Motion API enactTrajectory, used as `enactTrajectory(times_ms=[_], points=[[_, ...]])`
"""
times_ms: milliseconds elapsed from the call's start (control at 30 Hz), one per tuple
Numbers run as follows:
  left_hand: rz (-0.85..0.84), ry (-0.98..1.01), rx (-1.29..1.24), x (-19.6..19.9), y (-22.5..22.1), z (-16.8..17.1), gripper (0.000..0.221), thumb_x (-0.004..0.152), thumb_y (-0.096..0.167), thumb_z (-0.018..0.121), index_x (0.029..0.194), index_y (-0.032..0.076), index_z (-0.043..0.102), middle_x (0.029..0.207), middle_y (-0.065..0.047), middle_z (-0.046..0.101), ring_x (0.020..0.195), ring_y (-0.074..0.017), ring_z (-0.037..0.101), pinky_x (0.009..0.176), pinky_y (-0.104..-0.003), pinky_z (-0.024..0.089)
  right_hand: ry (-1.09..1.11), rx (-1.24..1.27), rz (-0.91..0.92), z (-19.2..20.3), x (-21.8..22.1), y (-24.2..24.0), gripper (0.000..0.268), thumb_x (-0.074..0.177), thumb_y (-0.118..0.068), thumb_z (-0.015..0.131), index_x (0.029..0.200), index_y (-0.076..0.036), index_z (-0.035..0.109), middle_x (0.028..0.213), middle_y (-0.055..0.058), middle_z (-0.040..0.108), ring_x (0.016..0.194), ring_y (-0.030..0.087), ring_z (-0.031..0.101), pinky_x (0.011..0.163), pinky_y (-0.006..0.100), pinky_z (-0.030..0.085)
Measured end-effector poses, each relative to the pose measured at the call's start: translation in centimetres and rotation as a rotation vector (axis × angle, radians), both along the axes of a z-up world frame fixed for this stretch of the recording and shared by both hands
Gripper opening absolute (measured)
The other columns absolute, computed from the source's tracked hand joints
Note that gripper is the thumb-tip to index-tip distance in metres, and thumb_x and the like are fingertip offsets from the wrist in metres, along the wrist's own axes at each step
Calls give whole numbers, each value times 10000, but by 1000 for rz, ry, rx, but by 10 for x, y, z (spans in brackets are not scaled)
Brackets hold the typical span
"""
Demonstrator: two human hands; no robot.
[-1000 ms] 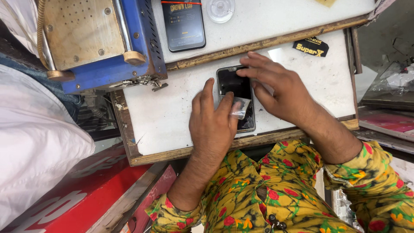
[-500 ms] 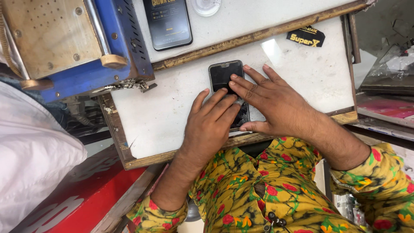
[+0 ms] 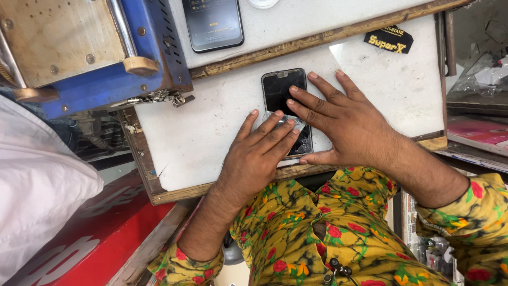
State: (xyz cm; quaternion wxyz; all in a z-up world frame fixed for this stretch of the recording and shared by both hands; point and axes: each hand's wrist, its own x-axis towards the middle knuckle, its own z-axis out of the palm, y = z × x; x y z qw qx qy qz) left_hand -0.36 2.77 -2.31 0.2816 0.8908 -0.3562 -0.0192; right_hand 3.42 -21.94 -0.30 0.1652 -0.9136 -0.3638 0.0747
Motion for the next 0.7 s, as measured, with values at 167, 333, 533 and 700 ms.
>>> enactTrajectory(times_ms=[167,333,533,700], points=[[-40,4,17,2,5,-3,450,884,68,701,1332,101,674,1446,-68,623,1452,-255,488,1258,-591,265,-18,-14,8,0,1,0,1001,692,-667,755,1486,-104,517,1591,79,438,1514,347,314,1209,642,214],[-84,30,16,6,10,-2,469,869,86,728,1334,99,672,1462,-69,617,1461,-251,476,1265,-586,259,-13,-23,7,0,2,0,1005,687,-679,752,1483,-113,519,1592,69,439,1512,342,317,1210,639,213],[-138,94,18,13,16,2,518,808,80,762,1318,89,674,1455,-64,618,1461,-251,462,1250,-588,259,0,-11,-1,0,2,0,998,697,-686,742,1490,-123,517,1599,62,432,1513,339,319,1215,632,200],[-168,121,11,19,20,2,570,759,46,781,1317,112,687,1459,-35,616,1461,-233,459,1252,-584,255,6,-12,-3,-1,2,0,996,706,-700,733,1495,-133,512,1598,61,430,1508,337,318,1214,631,194]])
